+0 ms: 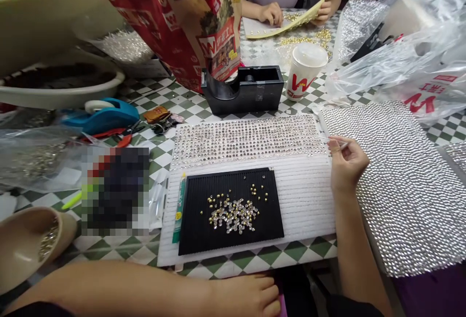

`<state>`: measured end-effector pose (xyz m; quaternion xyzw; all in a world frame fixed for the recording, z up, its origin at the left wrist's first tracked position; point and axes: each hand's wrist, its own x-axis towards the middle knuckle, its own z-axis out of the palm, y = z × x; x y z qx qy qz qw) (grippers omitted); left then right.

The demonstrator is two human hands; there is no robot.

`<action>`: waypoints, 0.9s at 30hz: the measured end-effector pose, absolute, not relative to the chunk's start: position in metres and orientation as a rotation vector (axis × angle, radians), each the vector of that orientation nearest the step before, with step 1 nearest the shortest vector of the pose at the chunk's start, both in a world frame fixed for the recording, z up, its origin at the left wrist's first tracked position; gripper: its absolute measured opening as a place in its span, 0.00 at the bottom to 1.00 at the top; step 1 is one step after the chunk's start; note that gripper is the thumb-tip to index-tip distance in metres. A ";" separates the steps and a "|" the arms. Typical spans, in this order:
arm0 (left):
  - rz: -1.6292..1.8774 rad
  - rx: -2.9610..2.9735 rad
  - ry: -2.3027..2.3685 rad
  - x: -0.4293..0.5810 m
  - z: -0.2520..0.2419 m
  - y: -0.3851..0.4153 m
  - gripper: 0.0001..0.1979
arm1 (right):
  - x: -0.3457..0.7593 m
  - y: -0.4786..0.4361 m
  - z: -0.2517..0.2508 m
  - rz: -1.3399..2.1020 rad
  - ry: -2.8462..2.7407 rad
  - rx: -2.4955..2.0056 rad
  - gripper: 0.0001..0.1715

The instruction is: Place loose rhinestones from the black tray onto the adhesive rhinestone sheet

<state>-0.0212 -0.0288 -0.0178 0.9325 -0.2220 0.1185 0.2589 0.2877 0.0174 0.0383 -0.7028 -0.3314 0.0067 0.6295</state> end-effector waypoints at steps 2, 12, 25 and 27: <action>0.287 2.519 -0.608 -0.019 -0.019 -0.030 0.09 | 0.283 0.017 0.042 0.033 -0.794 -1.612 0.07; 0.215 2.514 -0.555 -0.012 0.011 -0.028 0.10 | 0.242 0.017 0.061 0.098 -0.913 -1.534 0.13; 0.704 1.697 0.733 0.011 0.100 0.031 0.09 | 0.151 -0.007 0.066 0.742 -0.807 -1.161 0.20; 0.768 1.550 0.805 0.019 0.099 0.034 0.10 | 0.141 -0.009 0.067 0.772 -0.843 -1.127 0.22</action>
